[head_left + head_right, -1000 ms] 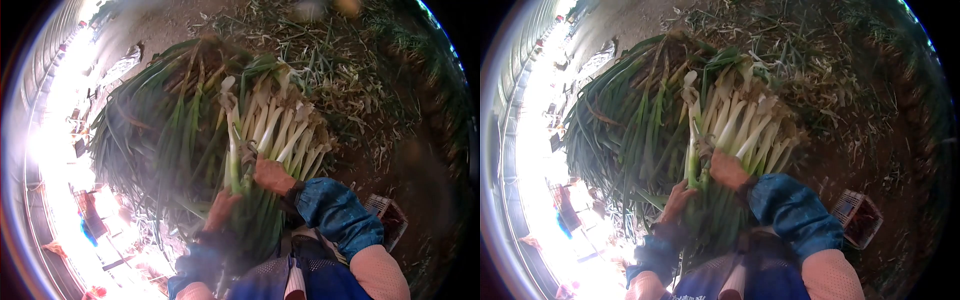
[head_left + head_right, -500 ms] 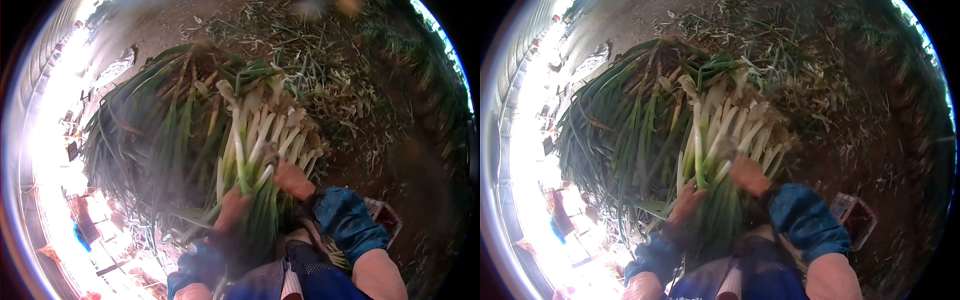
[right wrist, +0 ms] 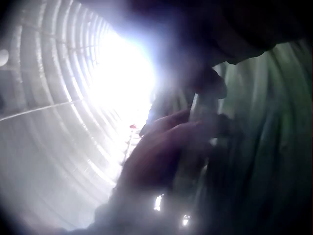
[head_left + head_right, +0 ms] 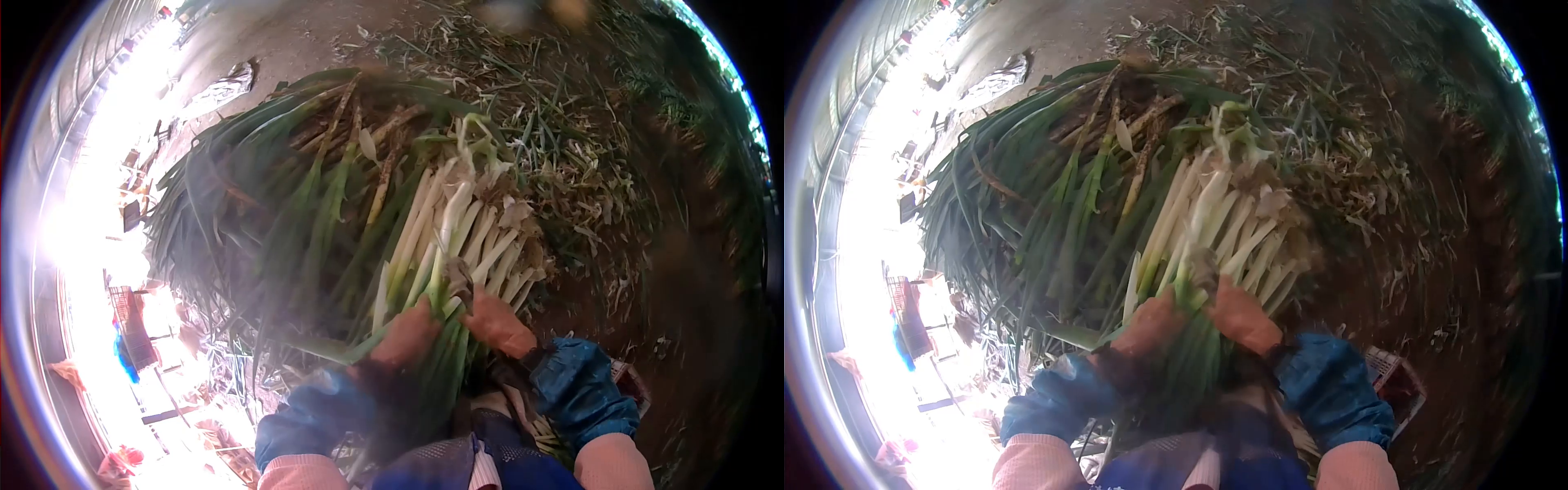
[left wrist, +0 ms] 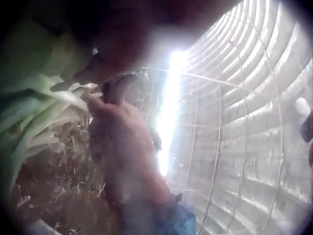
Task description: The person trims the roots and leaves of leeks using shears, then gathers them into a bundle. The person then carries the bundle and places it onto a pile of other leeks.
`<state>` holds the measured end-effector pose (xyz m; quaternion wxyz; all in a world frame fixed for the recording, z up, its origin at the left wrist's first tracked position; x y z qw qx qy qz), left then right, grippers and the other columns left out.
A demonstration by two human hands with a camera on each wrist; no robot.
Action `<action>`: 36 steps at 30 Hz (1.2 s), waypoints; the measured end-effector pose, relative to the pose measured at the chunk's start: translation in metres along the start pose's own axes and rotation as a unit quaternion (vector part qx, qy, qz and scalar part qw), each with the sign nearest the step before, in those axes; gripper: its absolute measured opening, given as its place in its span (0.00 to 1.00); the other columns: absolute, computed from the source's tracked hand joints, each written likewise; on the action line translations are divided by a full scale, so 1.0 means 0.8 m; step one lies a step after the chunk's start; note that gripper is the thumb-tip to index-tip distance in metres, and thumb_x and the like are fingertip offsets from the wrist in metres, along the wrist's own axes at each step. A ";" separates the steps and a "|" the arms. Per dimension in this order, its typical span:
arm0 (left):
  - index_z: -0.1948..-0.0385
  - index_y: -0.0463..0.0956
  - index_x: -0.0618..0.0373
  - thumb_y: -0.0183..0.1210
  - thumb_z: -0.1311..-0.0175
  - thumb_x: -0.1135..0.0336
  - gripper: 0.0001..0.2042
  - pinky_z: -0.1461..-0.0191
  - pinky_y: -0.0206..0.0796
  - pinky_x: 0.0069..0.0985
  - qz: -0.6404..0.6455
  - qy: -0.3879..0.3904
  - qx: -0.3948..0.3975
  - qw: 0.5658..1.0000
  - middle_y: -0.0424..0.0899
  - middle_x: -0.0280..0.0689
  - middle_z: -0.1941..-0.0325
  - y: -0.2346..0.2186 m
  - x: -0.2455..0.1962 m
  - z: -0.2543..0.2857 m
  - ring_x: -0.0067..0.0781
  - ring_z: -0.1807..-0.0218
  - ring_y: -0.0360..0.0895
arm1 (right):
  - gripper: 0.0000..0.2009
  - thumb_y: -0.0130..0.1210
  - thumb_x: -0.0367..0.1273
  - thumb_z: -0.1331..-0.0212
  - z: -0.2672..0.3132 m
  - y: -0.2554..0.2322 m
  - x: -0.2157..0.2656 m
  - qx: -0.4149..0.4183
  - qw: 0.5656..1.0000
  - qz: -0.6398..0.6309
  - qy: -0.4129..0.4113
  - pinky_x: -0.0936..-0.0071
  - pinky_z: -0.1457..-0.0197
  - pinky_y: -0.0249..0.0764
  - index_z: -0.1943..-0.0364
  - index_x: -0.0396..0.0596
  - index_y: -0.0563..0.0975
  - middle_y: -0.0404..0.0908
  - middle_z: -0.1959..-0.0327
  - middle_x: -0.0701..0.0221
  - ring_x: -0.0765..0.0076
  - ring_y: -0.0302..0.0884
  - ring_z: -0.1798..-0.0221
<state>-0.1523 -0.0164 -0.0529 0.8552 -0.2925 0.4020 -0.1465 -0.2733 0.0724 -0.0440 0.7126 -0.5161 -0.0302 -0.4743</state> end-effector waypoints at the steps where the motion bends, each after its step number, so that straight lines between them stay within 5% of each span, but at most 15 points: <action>1: 0.55 0.62 0.64 0.54 0.44 0.63 0.19 0.64 0.68 0.46 -0.013 0.006 0.012 1.000 0.77 0.55 0.71 -0.009 -0.003 -0.006 0.55 0.64 0.77 | 0.27 0.51 0.43 0.47 -0.006 0.004 -0.013 0.005 1.000 -0.010 0.001 0.52 0.60 0.72 0.52 0.32 0.60 0.78 0.71 0.47 0.40 0.76 0.65; 2: 0.57 0.63 0.64 0.54 0.44 0.62 0.18 0.65 0.68 0.46 -0.024 0.012 0.025 0.999 0.77 0.54 0.71 -0.015 -0.006 -0.012 0.54 0.64 0.77 | 0.28 0.50 0.44 0.46 -0.011 0.008 -0.025 0.010 1.000 -0.019 0.003 0.52 0.60 0.72 0.52 0.32 0.61 0.77 0.71 0.48 0.40 0.76 0.65; 5: 0.64 0.68 0.66 0.56 0.45 0.61 0.16 0.67 0.69 0.43 -0.281 0.248 0.057 0.925 0.77 0.51 0.68 -0.021 -0.031 -0.027 0.50 0.67 0.78 | 0.29 0.51 0.44 0.46 -0.006 -0.012 -0.011 0.005 0.998 -0.017 0.056 0.52 0.59 0.71 0.51 0.32 0.60 0.77 0.70 0.48 0.40 0.75 0.63; 7: 0.74 0.76 0.54 0.54 0.44 0.64 0.06 0.65 0.67 0.32 -0.164 0.086 -0.059 0.981 0.72 0.40 0.68 -0.068 0.045 -0.097 0.42 0.64 0.73 | 0.25 0.54 0.42 0.47 0.000 0.006 -0.007 0.013 0.999 -0.043 0.012 0.51 0.59 0.69 0.56 0.33 0.61 0.76 0.70 0.45 0.37 0.73 0.62; 9: 0.69 0.75 0.54 0.56 0.47 0.66 0.06 0.64 0.66 0.33 -0.354 0.072 -0.287 0.887 0.72 0.40 0.62 -0.149 0.077 -0.136 0.45 0.60 0.72 | 0.24 0.55 0.41 0.47 0.004 0.012 -0.005 0.014 0.998 -0.053 -0.003 0.50 0.59 0.68 0.58 0.34 0.62 0.75 0.70 0.43 0.36 0.72 0.62; 11: 0.61 0.71 0.56 0.57 0.50 0.68 0.13 0.59 0.67 0.37 -0.280 -0.077 -0.424 0.858 0.72 0.42 0.61 -0.222 0.114 -0.130 0.47 0.55 0.70 | 0.24 0.55 0.41 0.47 0.004 0.011 -0.010 0.010 0.999 -0.047 0.015 0.50 0.60 0.68 0.58 0.34 0.62 0.75 0.70 0.44 0.36 0.72 0.62; 14: 0.54 0.64 0.59 0.56 0.49 0.69 0.19 0.55 0.68 0.40 -0.285 -0.170 -0.420 0.845 0.71 0.47 0.57 -0.214 0.176 -0.138 0.51 0.53 0.72 | 0.25 0.55 0.41 0.47 0.011 0.004 0.016 0.008 0.998 -0.066 -0.023 0.50 0.60 0.68 0.56 0.33 0.62 0.75 0.72 0.45 0.36 0.72 0.63; 17: 0.46 0.61 0.58 0.51 0.45 0.69 0.22 0.57 0.69 0.40 -0.241 -0.168 -0.323 0.900 0.74 0.50 0.60 -0.197 0.189 -0.141 0.49 0.58 0.76 | 0.24 0.54 0.42 0.46 -0.005 0.036 0.013 -0.011 0.992 -0.002 -0.127 0.51 0.61 0.68 0.56 0.35 0.62 0.74 0.73 0.46 0.39 0.73 0.64; 20: 0.40 0.56 0.60 0.49 0.45 0.72 0.27 0.59 0.71 0.42 -0.240 -0.162 -0.249 0.924 0.76 0.51 0.60 -0.172 0.161 -0.110 0.51 0.61 0.79 | 0.24 0.52 0.42 0.45 0.009 0.002 0.061 0.008 0.996 -0.055 -0.064 0.52 0.64 0.69 0.57 0.34 0.62 0.75 0.74 0.48 0.41 0.74 0.67; 26: 0.42 0.54 0.69 0.50 0.46 0.72 0.28 0.67 0.73 0.38 -0.295 -0.132 -0.181 0.929 0.78 0.50 0.65 -0.126 0.113 -0.008 0.48 0.67 0.80 | 0.28 0.50 0.40 0.46 0.025 0.029 0.111 0.103 0.989 -0.026 -0.101 0.55 0.61 0.73 0.52 0.25 0.60 0.78 0.69 0.50 0.44 0.77 0.63; 29: 0.42 0.54 0.72 0.50 0.46 0.72 0.28 0.69 0.74 0.36 -0.308 -0.137 -0.146 0.930 0.78 0.49 0.66 -0.105 0.104 0.027 0.47 0.69 0.81 | 0.25 0.51 0.39 0.47 0.012 0.052 0.105 0.022 0.989 -0.021 -0.142 0.54 0.64 0.72 0.55 0.29 0.60 0.75 0.75 0.47 0.39 0.75 0.68; 36: 0.44 0.55 0.74 0.51 0.47 0.72 0.27 0.68 0.73 0.38 -0.316 -0.125 -0.112 0.934 0.78 0.50 0.68 -0.082 0.095 0.068 0.48 0.69 0.80 | 0.29 0.51 0.39 0.48 0.037 0.047 0.107 0.123 0.985 -0.014 -0.124 0.53 0.63 0.72 0.51 0.25 0.59 0.76 0.73 0.46 0.39 0.75 0.66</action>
Point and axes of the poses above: each hand's wrist, its own z-axis away from the middle knuckle, its own y-axis out of the palm, x = y × z, the point moved 8 cm from there along -z, towards the middle knuckle
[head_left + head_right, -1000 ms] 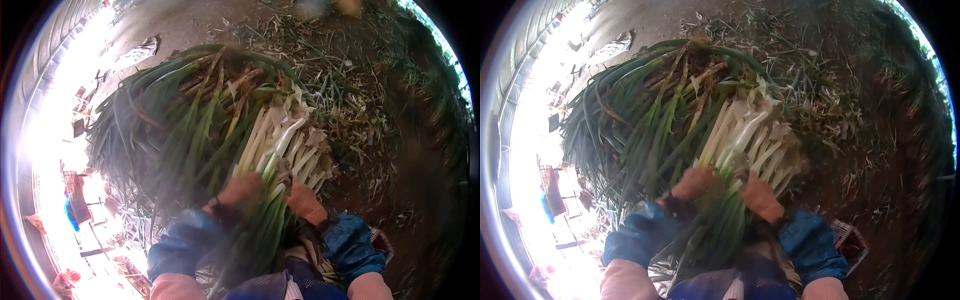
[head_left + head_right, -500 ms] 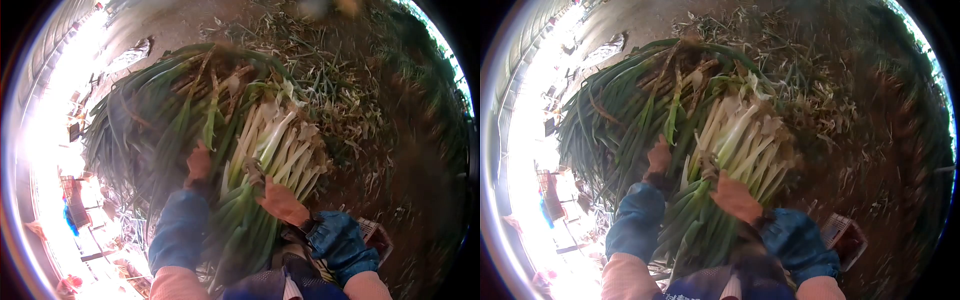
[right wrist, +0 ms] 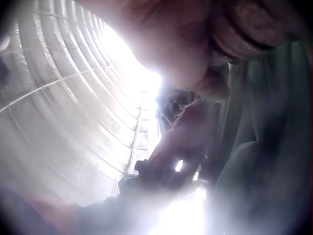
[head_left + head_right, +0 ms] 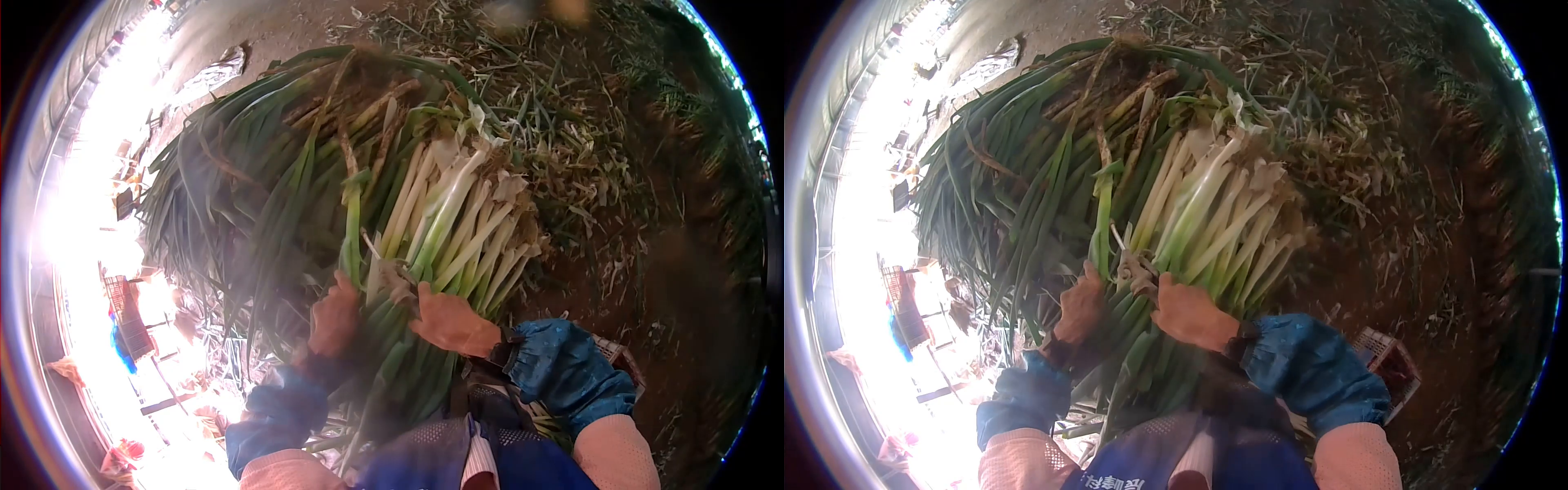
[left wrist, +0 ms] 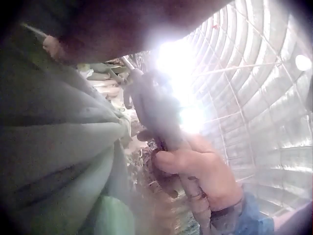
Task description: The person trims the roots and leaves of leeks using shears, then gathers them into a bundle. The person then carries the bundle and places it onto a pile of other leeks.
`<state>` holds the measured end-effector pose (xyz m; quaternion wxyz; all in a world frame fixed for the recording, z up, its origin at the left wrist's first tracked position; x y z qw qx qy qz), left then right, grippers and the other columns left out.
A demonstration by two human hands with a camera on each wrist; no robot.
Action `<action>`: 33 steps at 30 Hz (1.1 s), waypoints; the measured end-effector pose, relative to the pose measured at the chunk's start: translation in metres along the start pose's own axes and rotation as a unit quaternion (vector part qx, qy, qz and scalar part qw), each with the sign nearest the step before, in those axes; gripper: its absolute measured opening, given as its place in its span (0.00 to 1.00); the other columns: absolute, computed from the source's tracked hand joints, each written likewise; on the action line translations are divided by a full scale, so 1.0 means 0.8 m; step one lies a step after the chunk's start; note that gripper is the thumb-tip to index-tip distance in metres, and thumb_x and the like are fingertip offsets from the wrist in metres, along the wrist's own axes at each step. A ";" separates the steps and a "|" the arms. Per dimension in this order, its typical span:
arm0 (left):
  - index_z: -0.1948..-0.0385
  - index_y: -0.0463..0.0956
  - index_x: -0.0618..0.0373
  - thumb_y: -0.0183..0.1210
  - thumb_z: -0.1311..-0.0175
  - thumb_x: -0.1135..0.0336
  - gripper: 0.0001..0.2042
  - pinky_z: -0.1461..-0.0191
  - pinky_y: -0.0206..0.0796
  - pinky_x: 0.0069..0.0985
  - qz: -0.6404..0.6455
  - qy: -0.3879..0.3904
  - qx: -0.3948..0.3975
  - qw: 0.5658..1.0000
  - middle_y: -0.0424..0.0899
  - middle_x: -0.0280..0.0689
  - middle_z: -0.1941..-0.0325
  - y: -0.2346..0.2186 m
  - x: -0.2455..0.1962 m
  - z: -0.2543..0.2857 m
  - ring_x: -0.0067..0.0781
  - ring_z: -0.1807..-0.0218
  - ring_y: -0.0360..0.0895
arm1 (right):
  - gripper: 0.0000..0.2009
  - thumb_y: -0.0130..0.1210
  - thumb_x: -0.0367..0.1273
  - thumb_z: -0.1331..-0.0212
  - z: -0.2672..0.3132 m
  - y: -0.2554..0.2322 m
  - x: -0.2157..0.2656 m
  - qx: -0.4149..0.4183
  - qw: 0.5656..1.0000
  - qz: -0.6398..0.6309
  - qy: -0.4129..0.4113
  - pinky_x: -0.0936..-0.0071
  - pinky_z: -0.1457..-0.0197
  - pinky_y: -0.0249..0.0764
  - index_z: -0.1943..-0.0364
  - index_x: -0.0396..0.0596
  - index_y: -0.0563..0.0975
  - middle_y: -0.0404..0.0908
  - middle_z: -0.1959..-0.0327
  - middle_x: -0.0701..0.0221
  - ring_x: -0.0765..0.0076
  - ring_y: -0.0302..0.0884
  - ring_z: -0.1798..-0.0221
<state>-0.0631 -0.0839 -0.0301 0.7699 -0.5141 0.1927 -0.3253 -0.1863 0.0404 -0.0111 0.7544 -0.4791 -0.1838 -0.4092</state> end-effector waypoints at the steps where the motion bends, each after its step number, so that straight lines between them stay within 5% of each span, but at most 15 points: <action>1: 0.46 0.55 0.73 0.50 0.47 0.72 0.26 0.68 0.71 0.42 0.024 0.000 0.007 1.000 0.78 0.52 0.69 -0.002 -0.003 0.009 0.51 0.68 0.80 | 0.29 0.51 0.39 0.48 0.001 0.003 -0.002 -0.003 1.000 0.003 0.005 0.53 0.63 0.72 0.51 0.25 0.60 0.76 0.73 0.45 0.39 0.75 0.66; 5: 0.45 0.55 0.67 0.51 0.46 0.69 0.26 0.64 0.69 0.46 0.130 0.007 0.074 0.989 0.77 0.57 0.70 -0.013 -0.004 0.047 0.56 0.65 0.79 | 0.28 0.51 0.39 0.48 -0.025 -0.009 -0.015 -0.083 0.995 0.051 -0.014 0.51 0.60 0.71 0.52 0.26 0.60 0.76 0.70 0.44 0.39 0.75 0.64; 8: 0.44 0.61 0.60 0.54 0.45 0.65 0.25 0.60 0.68 0.44 0.256 0.028 0.185 0.948 0.78 0.50 0.63 -0.042 -0.018 0.087 0.52 0.62 0.78 | 0.26 0.51 0.39 0.48 -0.045 -0.011 -0.031 -0.077 0.997 0.021 0.007 0.51 0.59 0.71 0.54 0.28 0.61 0.76 0.69 0.45 0.39 0.75 0.63; 11: 0.51 0.69 0.57 0.56 0.44 0.58 0.20 0.59 0.67 0.44 0.147 0.153 0.332 0.919 0.78 0.49 0.62 -0.048 -0.027 0.083 0.52 0.58 0.76 | 0.26 0.51 0.40 0.48 -0.032 -0.010 -0.040 -0.024 0.999 0.001 0.036 0.52 0.59 0.71 0.54 0.29 0.61 0.77 0.70 0.46 0.39 0.75 0.63; 13: 0.59 0.72 0.61 0.57 0.45 0.52 0.20 0.55 0.65 0.42 0.077 0.191 0.251 0.946 0.77 0.50 0.61 -0.052 -0.024 0.030 0.51 0.56 0.74 | 0.26 0.52 0.40 0.48 -0.015 -0.015 -0.039 -0.027 0.999 0.019 0.041 0.52 0.59 0.70 0.54 0.29 0.61 0.77 0.70 0.47 0.39 0.75 0.63; 14: 0.61 0.72 0.62 0.57 0.45 0.52 0.20 0.55 0.65 0.42 0.114 0.184 0.134 0.967 0.77 0.51 0.62 -0.029 -0.012 -0.020 0.52 0.56 0.74 | 0.26 0.52 0.40 0.48 -0.009 -0.013 -0.037 -0.028 0.998 0.026 0.042 0.52 0.59 0.70 0.54 0.30 0.61 0.77 0.70 0.47 0.39 0.75 0.63; 16: 0.65 0.72 0.63 0.58 0.46 0.54 0.18 0.55 0.65 0.42 0.280 0.102 0.034 0.954 0.77 0.52 0.64 -0.001 -0.005 -0.103 0.54 0.58 0.74 | 0.26 0.52 0.40 0.49 -0.006 -0.007 -0.044 -0.032 0.998 0.011 0.056 0.52 0.59 0.70 0.54 0.31 0.60 0.77 0.70 0.47 0.39 0.75 0.63; 17: 0.66 0.71 0.64 0.58 0.46 0.56 0.17 0.56 0.65 0.43 0.410 0.024 0.056 0.910 0.77 0.53 0.65 0.014 -0.015 -0.125 0.56 0.59 0.73 | 0.26 0.53 0.40 0.49 -0.001 -0.006 -0.049 -0.031 0.997 0.006 0.064 0.52 0.59 0.70 0.54 0.31 0.60 0.77 0.70 0.47 0.39 0.75 0.63; 20: 0.68 0.70 0.64 0.60 0.49 0.60 0.16 0.58 0.65 0.43 0.280 0.018 -0.052 0.958 0.77 0.54 0.66 0.054 -0.028 -0.164 0.59 0.61 0.73 | 0.26 0.53 0.38 0.48 0.023 -0.018 -0.046 -0.029 0.995 -0.002 0.092 0.52 0.58 0.72 0.53 0.29 0.61 0.77 0.68 0.46 0.40 0.76 0.63; 26: 0.68 0.69 0.66 0.62 0.52 0.62 0.17 0.61 0.64 0.42 0.428 0.096 0.007 0.899 0.76 0.54 0.68 0.035 -0.066 -0.144 0.58 0.62 0.73 | 0.27 0.52 0.39 0.47 0.038 -0.020 -0.059 -0.019 0.993 -0.022 0.111 0.54 0.55 0.71 0.50 0.29 0.60 0.77 0.65 0.46 0.41 0.75 0.59; 29: 0.68 0.68 0.66 0.62 0.52 0.63 0.17 0.62 0.64 0.42 0.357 0.165 -0.041 0.919 0.76 0.54 0.71 0.029 -0.097 -0.134 0.58 0.64 0.73 | 0.24 0.53 0.39 0.49 0.027 -0.037 -0.090 -0.138 0.983 -0.035 0.119 0.51 0.59 0.70 0.55 0.35 0.61 0.76 0.70 0.46 0.38 0.75 0.63; 33: 0.69 0.68 0.65 0.61 0.52 0.64 0.16 0.63 0.63 0.44 0.387 0.172 -0.005 0.906 0.75 0.54 0.72 0.047 -0.119 -0.125 0.58 0.65 0.73 | 0.24 0.52 0.39 0.48 0.030 -0.045 -0.099 -0.090 0.986 -0.035 0.136 0.52 0.58 0.70 0.55 0.32 0.61 0.77 0.68 0.46 0.39 0.75 0.62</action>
Point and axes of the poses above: each hand's wrist, its own z-axis away from the middle knuckle, its own y-axis out of the palm, x = y × z, the point moved 8 cm from there along -z, towards the middle knuckle
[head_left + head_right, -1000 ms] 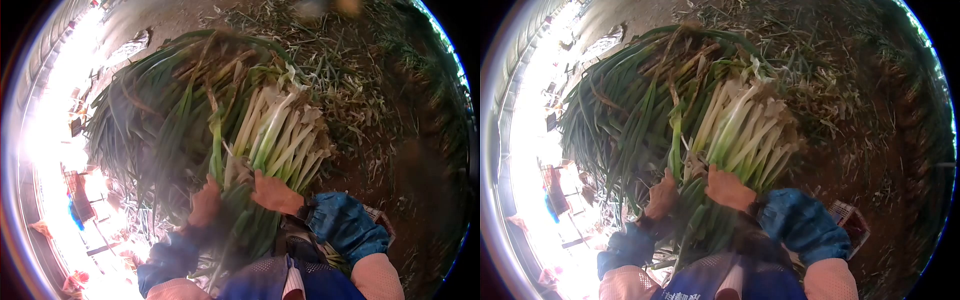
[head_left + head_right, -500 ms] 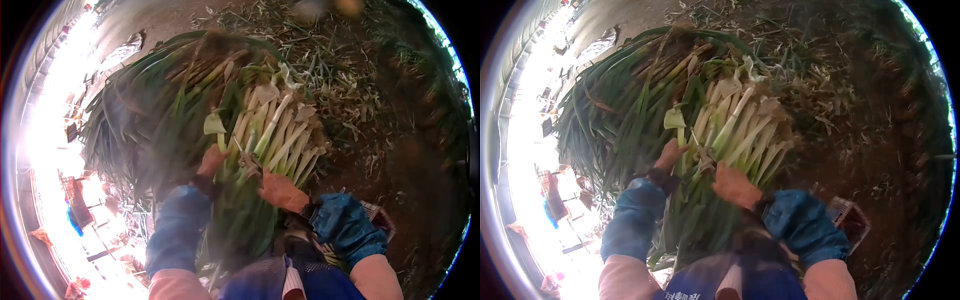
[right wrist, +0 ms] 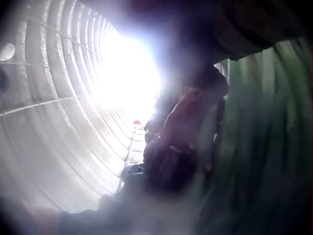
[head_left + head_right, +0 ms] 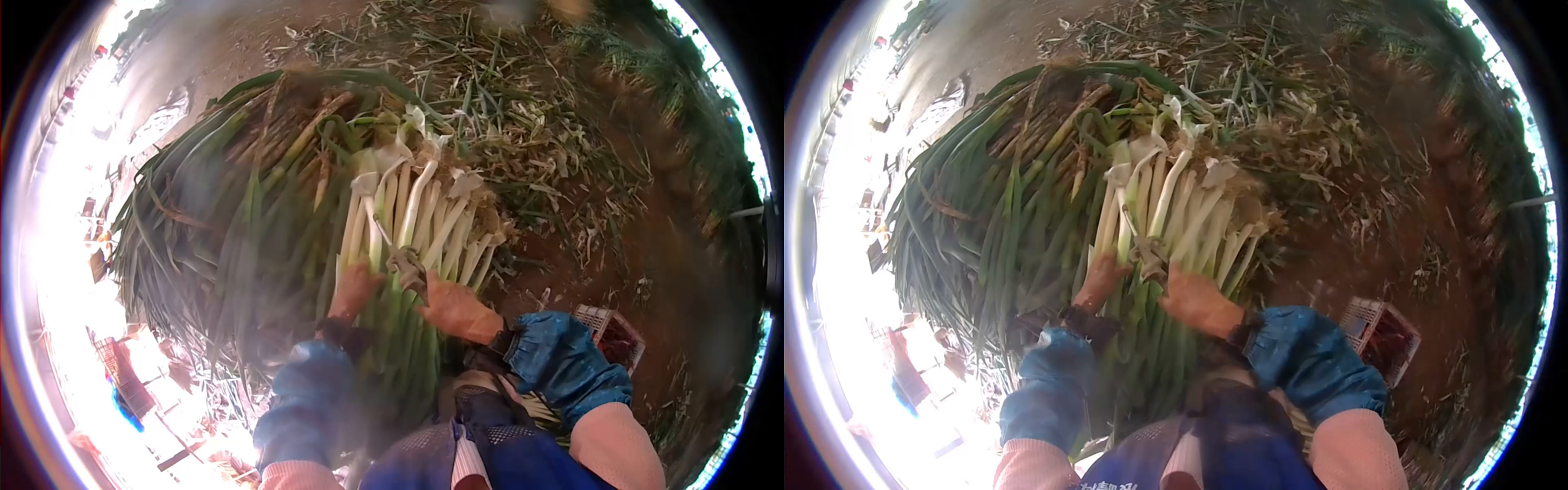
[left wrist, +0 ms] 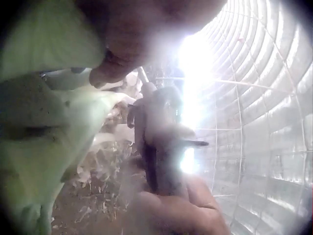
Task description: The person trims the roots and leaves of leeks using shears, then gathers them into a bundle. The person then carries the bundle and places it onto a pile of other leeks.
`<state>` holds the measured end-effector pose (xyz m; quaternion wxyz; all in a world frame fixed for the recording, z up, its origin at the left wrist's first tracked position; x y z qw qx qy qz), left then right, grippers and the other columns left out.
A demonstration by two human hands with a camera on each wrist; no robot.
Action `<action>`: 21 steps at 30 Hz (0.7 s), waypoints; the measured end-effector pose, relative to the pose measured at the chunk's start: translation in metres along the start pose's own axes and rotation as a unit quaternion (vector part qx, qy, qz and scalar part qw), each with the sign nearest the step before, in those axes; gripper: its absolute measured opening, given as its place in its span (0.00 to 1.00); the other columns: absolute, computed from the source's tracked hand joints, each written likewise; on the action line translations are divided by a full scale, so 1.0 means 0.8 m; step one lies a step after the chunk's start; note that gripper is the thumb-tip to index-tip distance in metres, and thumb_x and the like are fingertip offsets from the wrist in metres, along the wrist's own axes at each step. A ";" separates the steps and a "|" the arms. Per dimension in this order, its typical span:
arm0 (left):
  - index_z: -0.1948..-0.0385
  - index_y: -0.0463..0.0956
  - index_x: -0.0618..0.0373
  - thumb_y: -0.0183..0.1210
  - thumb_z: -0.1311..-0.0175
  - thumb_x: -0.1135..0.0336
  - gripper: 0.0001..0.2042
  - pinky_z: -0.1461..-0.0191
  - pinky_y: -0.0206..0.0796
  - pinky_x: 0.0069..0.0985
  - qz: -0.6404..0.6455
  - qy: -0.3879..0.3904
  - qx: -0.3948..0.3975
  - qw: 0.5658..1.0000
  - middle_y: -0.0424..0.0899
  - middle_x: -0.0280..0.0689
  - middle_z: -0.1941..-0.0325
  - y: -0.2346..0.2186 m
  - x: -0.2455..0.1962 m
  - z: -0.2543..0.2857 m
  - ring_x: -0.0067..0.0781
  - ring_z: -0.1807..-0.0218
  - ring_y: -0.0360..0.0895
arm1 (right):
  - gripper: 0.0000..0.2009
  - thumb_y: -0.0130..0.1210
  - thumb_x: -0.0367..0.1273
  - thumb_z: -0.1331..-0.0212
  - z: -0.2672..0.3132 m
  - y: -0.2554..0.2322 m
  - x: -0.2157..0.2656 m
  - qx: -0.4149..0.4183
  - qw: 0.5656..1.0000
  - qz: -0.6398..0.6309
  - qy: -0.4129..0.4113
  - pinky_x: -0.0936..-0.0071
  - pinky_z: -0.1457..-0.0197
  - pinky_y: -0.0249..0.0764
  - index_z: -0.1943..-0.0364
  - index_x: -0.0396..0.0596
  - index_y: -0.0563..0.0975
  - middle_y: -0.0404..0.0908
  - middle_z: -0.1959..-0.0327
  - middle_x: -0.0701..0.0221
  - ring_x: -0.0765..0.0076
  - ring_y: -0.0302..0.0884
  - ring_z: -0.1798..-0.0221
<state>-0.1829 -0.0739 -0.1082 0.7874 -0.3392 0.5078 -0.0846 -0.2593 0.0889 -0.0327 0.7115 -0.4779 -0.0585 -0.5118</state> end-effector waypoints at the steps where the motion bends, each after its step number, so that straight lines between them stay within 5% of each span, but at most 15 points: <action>1: 0.69 0.68 0.65 0.61 0.52 0.63 0.15 0.62 0.63 0.44 -0.008 -0.001 0.002 1.000 0.75 0.54 0.72 0.002 -0.015 0.002 0.58 0.65 0.73 | 0.25 0.51 0.39 0.48 0.002 -0.002 0.003 0.014 1.000 0.007 0.008 0.53 0.58 0.71 0.54 0.30 0.61 0.77 0.68 0.46 0.40 0.75 0.62; 6: 0.71 0.69 0.62 0.59 0.52 0.62 0.14 0.61 0.64 0.45 -0.066 -0.067 0.032 0.995 0.76 0.53 0.71 0.013 -0.041 0.002 0.57 0.64 0.74 | 0.24 0.51 0.37 0.49 -0.040 -0.012 -0.011 -0.035 0.999 0.018 0.011 0.53 0.61 0.72 0.55 0.28 0.62 0.78 0.70 0.47 0.41 0.77 0.64; 8: 0.71 0.69 0.62 0.58 0.53 0.63 0.13 0.61 0.64 0.45 -0.074 -0.054 0.024 0.995 0.77 0.53 0.71 0.016 -0.034 -0.003 0.56 0.63 0.75 | 0.24 0.50 0.37 0.49 -0.044 -0.028 -0.010 -0.080 0.996 0.040 0.017 0.53 0.62 0.72 0.56 0.28 0.63 0.78 0.72 0.47 0.41 0.77 0.65; 14: 0.71 0.69 0.62 0.57 0.52 0.64 0.12 0.60 0.65 0.44 -0.072 -0.040 0.042 0.996 0.77 0.53 0.72 0.010 -0.038 0.001 0.56 0.63 0.75 | 0.22 0.49 0.36 0.49 -0.021 -0.012 -0.024 -0.026 0.997 0.055 0.043 0.53 0.61 0.72 0.57 0.28 0.63 0.78 0.72 0.48 0.42 0.77 0.65; 21: 0.70 0.69 0.63 0.57 0.51 0.61 0.13 0.60 0.64 0.45 -0.041 0.012 -0.011 0.999 0.77 0.53 0.71 0.004 -0.035 0.008 0.56 0.63 0.74 | 0.25 0.52 0.40 0.48 -0.079 -0.021 -0.025 -0.062 0.997 0.030 0.029 0.51 0.57 0.71 0.56 0.29 0.61 0.76 0.69 0.44 0.39 0.75 0.61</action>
Point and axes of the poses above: each hand's wrist, its own z-axis away from the middle knuckle, its own y-axis out of the palm, x = y × z, the point moved 8 cm from there along -z, towards the middle knuckle
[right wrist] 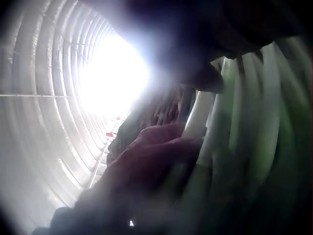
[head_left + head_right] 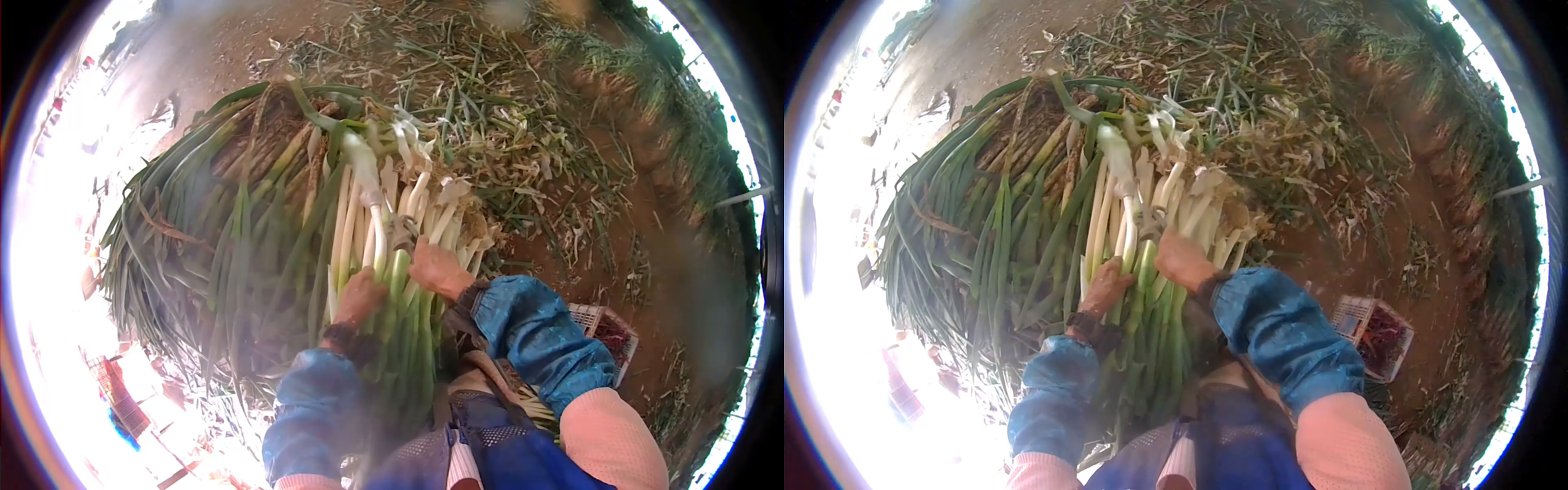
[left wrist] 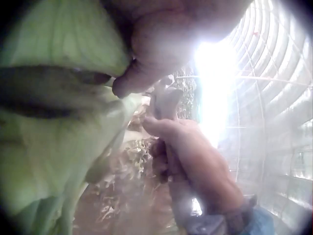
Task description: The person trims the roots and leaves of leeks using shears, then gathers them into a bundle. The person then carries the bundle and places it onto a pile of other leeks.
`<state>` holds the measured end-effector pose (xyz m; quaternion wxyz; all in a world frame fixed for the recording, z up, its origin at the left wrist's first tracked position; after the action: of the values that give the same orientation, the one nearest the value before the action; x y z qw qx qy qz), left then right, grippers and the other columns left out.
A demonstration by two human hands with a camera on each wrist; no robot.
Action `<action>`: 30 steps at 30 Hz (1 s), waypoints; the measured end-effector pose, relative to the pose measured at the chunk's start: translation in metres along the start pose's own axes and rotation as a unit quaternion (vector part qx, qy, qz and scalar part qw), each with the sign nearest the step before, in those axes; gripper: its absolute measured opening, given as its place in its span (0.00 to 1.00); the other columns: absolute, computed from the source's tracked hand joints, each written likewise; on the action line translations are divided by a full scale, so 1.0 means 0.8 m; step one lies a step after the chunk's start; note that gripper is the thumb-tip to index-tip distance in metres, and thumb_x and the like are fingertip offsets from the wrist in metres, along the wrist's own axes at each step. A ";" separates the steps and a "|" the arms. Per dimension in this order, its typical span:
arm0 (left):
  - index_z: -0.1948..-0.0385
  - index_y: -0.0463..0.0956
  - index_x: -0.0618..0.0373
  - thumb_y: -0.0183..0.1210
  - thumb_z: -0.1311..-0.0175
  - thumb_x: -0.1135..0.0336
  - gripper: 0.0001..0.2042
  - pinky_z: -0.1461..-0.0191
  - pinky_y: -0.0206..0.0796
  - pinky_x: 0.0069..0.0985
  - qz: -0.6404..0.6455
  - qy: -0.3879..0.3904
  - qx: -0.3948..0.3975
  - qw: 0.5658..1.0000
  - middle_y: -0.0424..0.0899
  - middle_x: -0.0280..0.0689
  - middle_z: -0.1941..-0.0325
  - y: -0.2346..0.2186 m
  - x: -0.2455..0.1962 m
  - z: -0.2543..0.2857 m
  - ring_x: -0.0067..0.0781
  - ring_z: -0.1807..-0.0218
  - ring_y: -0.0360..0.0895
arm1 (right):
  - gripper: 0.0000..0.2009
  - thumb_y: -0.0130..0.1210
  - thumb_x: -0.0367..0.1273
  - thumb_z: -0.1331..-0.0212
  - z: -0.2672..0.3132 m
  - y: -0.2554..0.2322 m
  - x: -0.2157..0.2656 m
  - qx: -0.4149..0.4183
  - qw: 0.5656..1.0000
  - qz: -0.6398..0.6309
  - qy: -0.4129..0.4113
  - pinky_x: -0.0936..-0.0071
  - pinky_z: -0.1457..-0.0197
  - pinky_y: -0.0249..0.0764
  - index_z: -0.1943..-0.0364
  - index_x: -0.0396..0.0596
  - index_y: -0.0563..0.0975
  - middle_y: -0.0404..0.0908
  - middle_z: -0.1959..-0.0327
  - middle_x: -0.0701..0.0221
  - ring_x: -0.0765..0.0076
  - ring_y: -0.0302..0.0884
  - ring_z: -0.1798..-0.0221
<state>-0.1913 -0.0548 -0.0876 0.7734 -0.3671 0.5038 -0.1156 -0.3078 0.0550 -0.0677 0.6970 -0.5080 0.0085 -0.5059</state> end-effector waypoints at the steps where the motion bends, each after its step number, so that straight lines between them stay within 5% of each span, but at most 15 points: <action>1: 0.69 0.70 0.63 0.57 0.50 0.61 0.14 0.60 0.64 0.45 0.005 0.000 0.010 1.000 0.77 0.53 0.71 0.005 0.007 -0.003 0.56 0.63 0.74 | 0.25 0.52 0.40 0.48 -0.003 -0.001 0.001 -0.001 1.000 0.003 0.001 0.51 0.57 0.71 0.56 0.29 0.61 0.76 0.69 0.45 0.39 0.75 0.61; 9: 0.66 0.69 0.66 0.59 0.50 0.62 0.16 0.57 0.63 0.43 0.069 0.015 0.016 0.997 0.76 0.54 0.68 0.015 0.033 -0.006 0.55 0.60 0.72 | 0.25 0.52 0.39 0.50 0.008 0.018 0.017 0.016 1.000 0.009 -0.016 0.53 0.58 0.71 0.56 0.28 0.63 0.76 0.69 0.44 0.40 0.75 0.62; 12: 0.62 0.70 0.67 0.59 0.49 0.63 0.17 0.56 0.64 0.42 0.066 0.146 -0.100 0.982 0.76 0.53 0.69 0.013 0.036 0.003 0.56 0.61 0.72 | 0.26 0.52 0.39 0.51 -0.025 0.010 0.021 0.013 1.000 -0.006 -0.007 0.54 0.57 0.71 0.55 0.28 0.63 0.76 0.68 0.43 0.40 0.76 0.61; 15: 0.60 0.70 0.68 0.59 0.48 0.65 0.17 0.56 0.65 0.40 0.116 0.036 -0.002 0.993 0.76 0.53 0.69 0.016 0.049 -0.005 0.53 0.62 0.74 | 0.25 0.52 0.39 0.51 -0.026 0.012 0.027 0.026 0.999 0.017 -0.021 0.55 0.57 0.72 0.56 0.29 0.63 0.76 0.69 0.43 0.40 0.76 0.62; 18: 0.62 0.73 0.68 0.55 0.43 0.67 0.13 0.63 0.66 0.27 0.270 -0.049 0.092 0.957 0.77 0.42 0.69 0.008 0.035 0.002 0.30 0.66 0.74 | 0.25 0.52 0.39 0.51 0.007 0.012 0.038 0.054 0.997 0.036 -0.038 0.54 0.58 0.72 0.57 0.28 0.64 0.76 0.69 0.43 0.40 0.76 0.62; 21: 0.63 0.73 0.67 0.55 0.43 0.67 0.12 0.66 0.66 0.23 0.282 -0.041 0.097 0.954 0.76 0.37 0.72 0.017 0.045 -0.001 0.23 0.69 0.72 | 0.24 0.52 0.39 0.51 -0.003 0.020 0.034 0.042 0.998 0.051 -0.017 0.54 0.58 0.73 0.58 0.29 0.64 0.76 0.69 0.43 0.41 0.76 0.62; 26: 0.62 0.73 0.67 0.54 0.43 0.68 0.11 0.67 0.66 0.23 0.336 -0.036 0.110 0.935 0.77 0.36 0.72 0.009 0.032 0.004 0.24 0.71 0.72 | 0.24 0.51 0.39 0.50 -0.070 0.008 0.022 -0.048 0.997 0.037 0.048 0.54 0.58 0.73 0.58 0.27 0.64 0.77 0.69 0.43 0.40 0.76 0.62; 30: 0.59 0.73 0.66 0.53 0.42 0.68 0.13 0.65 0.66 0.22 0.380 -0.042 0.117 0.917 0.78 0.36 0.70 0.015 0.041 0.004 0.23 0.69 0.73 | 0.26 0.53 0.40 0.50 -0.027 0.004 0.051 0.004 1.000 0.030 0.000 0.54 0.60 0.72 0.58 0.26 0.64 0.77 0.69 0.45 0.40 0.76 0.65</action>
<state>-0.1756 -0.0629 -0.1182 0.8171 -0.0599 0.5549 0.1442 -0.2968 0.0106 -0.0600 0.7140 -0.5046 0.0216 -0.4848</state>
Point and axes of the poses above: each hand's wrist, its own z-axis away from the middle knuckle, its own y-axis out of the palm, x = y × z, the point moved 8 cm from there along -z, towards the middle knuckle
